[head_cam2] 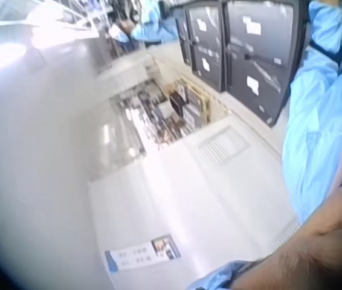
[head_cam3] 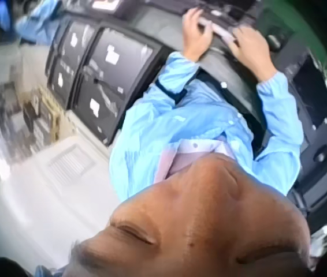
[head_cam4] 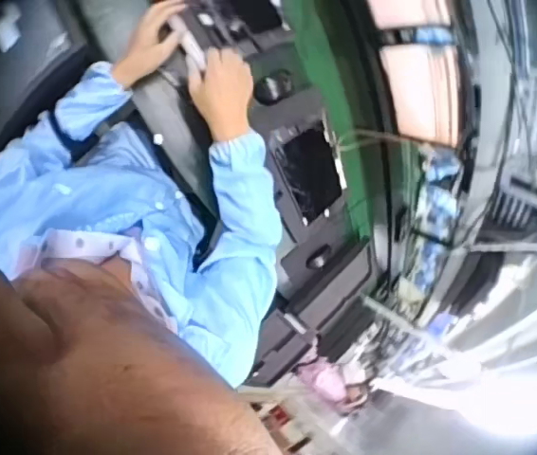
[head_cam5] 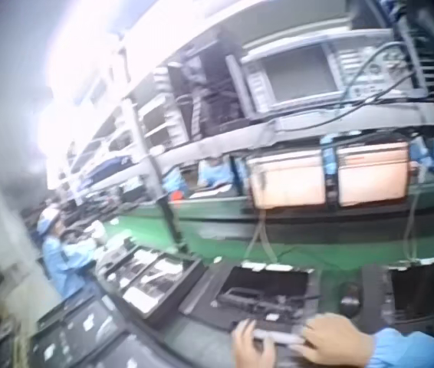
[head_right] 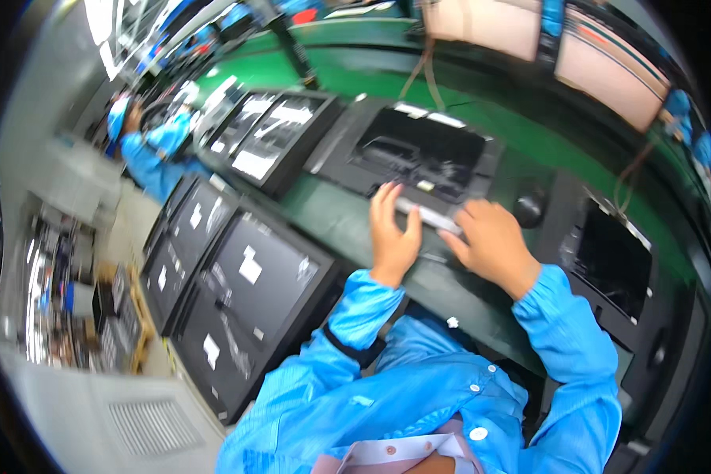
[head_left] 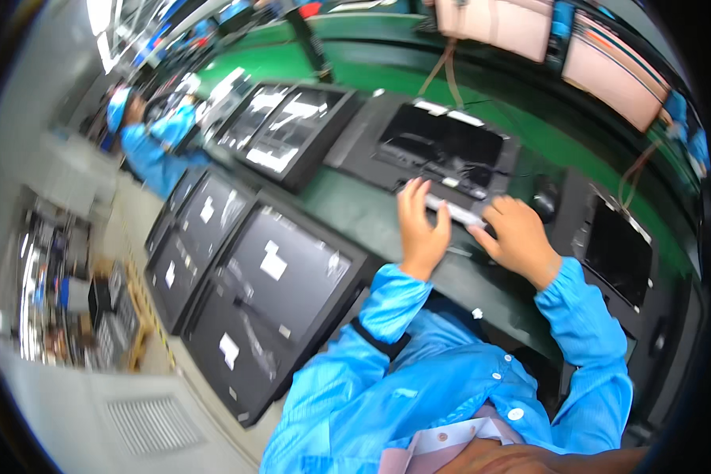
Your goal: Assembling, inspecting, and marking tablet components on a factory production line.
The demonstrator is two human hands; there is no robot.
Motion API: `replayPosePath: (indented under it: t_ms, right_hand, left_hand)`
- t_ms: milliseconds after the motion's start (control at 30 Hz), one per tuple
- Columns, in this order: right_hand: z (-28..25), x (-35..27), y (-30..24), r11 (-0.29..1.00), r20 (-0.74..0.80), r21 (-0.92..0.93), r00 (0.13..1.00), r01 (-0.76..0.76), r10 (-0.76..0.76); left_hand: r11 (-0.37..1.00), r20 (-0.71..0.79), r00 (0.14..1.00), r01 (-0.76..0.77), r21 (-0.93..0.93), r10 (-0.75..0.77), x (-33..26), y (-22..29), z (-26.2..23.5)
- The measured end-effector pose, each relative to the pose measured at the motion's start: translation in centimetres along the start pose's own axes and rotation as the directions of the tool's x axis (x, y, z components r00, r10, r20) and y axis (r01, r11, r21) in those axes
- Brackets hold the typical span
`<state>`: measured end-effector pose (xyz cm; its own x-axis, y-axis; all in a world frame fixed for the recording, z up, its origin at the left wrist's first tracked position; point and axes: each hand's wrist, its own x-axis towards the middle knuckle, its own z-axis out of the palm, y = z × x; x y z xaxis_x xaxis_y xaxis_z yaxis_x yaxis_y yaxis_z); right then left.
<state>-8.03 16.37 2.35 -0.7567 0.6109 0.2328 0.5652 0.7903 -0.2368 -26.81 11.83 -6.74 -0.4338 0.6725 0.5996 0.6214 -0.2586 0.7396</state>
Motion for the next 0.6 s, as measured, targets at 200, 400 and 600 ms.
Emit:
replayPosePath:
  t_ms: [200, 400, 600]
  right_hand:
    - [2.2, -3.7, -1.6, 0.994, 0.101, -0.016, 0.989, 0.109, -0.106]
    - [-1.9, -1.3, -2.7, 0.817, 0.364, 0.547, 0.931, -0.183, -0.035]
    - [0.1, 7.7, -15.3, 0.45, 0.097, 0.893, 0.963, 0.027, -0.25]
  left_hand:
    - [0.984, 0.069, 0.997, 0.041, -0.176, -0.029, -5.8, 6.9, -5.6]
    - [0.962, 0.116, 0.992, -0.019, -0.274, 0.053, -11.7, 14.5, -23.0]
    - [0.599, 0.161, 0.946, 0.041, 0.8, -0.28, -14.3, 13.0, -35.8]
